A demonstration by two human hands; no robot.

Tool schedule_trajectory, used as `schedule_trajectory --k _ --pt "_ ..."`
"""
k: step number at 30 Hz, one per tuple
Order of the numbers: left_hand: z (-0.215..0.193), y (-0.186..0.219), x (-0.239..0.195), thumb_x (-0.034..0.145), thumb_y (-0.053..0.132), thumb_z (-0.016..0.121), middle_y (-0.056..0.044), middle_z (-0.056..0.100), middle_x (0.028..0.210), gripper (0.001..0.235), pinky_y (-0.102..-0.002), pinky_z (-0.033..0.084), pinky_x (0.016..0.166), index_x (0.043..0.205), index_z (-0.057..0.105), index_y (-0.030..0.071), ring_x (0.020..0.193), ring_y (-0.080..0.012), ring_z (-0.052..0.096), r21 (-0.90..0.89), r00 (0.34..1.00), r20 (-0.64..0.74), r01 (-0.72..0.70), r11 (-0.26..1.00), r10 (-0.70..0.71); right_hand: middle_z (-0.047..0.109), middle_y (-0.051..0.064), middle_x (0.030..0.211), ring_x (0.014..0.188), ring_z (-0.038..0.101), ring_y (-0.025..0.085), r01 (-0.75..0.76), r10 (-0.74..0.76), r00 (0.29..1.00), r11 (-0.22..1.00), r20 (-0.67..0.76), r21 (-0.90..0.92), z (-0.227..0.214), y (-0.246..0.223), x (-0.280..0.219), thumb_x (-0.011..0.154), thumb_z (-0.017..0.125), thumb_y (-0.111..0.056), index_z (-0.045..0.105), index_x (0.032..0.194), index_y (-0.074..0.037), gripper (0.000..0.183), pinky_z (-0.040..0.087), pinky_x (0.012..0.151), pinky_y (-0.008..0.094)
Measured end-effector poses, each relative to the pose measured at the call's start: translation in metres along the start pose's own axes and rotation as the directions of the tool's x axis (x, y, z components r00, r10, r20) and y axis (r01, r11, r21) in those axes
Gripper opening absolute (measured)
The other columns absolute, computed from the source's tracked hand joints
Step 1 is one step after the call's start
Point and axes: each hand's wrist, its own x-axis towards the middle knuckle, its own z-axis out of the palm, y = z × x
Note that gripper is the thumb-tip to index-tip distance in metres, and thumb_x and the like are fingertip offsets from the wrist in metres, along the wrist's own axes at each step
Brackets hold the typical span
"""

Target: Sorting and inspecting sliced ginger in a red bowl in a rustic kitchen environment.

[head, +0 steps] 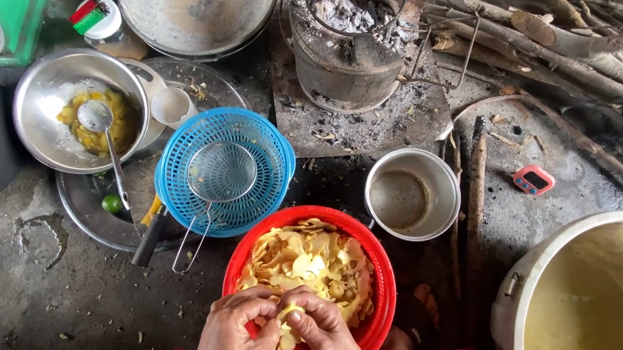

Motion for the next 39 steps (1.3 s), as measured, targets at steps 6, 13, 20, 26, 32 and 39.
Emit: schedule_trajectory --k 6,13,20,26,32,39 --pt "0.005 -0.015 0.000 0.072 0.007 0.071 -0.009 0.088 0.082 0.015 -0.021 0.050 0.053 0.069 0.083 -0.001 0.055 -0.0109 0.063 -0.388 0.977 0.086 0.213 0.897 -0.195 0.063 0.007 0.104 0.094 0.058 0.016 0.022 -0.025 0.998 0.999 0.053 0.049 0.005 -0.003 0.001 0.099 0.065 -0.011 0.074 0.103 -0.001 0.014 0.049 0.086 0.030" --pt "-0.020 -0.021 0.000 0.085 -0.004 0.062 -0.028 0.076 0.102 0.011 -0.055 0.063 0.090 0.088 0.073 -0.007 0.105 -0.0415 0.074 -0.897 0.943 0.124 0.240 0.372 -0.308 0.064 0.008 0.106 0.091 0.057 0.016 0.023 -0.029 0.999 0.983 0.030 0.181 -0.011 0.022 0.001 0.100 0.064 -0.020 0.069 0.102 -0.002 0.019 0.049 0.081 0.029" --pt "-0.074 -0.100 -0.013 0.085 0.015 0.085 -0.011 0.066 0.113 0.011 -0.039 0.048 0.084 0.087 0.075 0.011 0.101 -0.0252 0.059 0.489 0.777 -0.621 0.282 0.825 0.102 0.073 0.005 0.097 0.078 0.071 0.019 -0.018 -0.147 0.970 0.752 -0.195 -0.659 -0.013 0.054 0.013 0.088 0.070 -0.007 0.076 0.106 -0.007 0.019 0.060 0.072 0.031" --pt "-0.077 -0.110 -0.003 0.079 0.005 0.082 -0.021 0.047 0.132 0.060 -0.051 0.040 0.094 0.135 0.060 -0.001 0.116 -0.0355 0.042 0.293 0.749 -0.657 0.363 0.884 -0.090 0.072 0.007 0.108 0.095 0.069 0.023 -0.117 -0.251 0.924 0.532 -0.288 -0.838 -0.030 0.044 0.010 0.072 0.068 0.009 0.076 0.112 -0.015 0.047 0.060 0.084 0.033" --pt "-0.117 -0.037 -0.019 0.100 0.001 0.070 -0.009 0.074 0.087 0.008 -0.024 0.048 0.065 0.102 0.073 -0.006 0.066 -0.0128 0.061 -0.065 0.657 -0.729 0.215 0.974 -0.193 0.065 0.011 0.105 0.089 0.065 0.028 -0.166 -0.138 0.791 0.889 -0.596 -0.426 -0.078 0.046 0.014 0.091 0.061 -0.010 0.071 0.112 -0.006 0.024 0.052 0.076 0.036" --pt "-0.102 -0.030 -0.009 0.094 0.001 0.071 -0.012 0.078 0.104 0.024 -0.025 0.059 0.076 0.118 0.068 0.003 0.092 -0.0184 0.077 -0.100 0.770 -0.622 0.101 0.990 -0.141 0.048 0.023 0.145 0.111 0.066 0.038 -0.368 -0.266 0.854 0.300 -0.448 -0.880 -0.094 0.072 0.022 0.083 0.064 -0.007 0.041 0.157 -0.029 0.081 0.061 0.081 0.047"
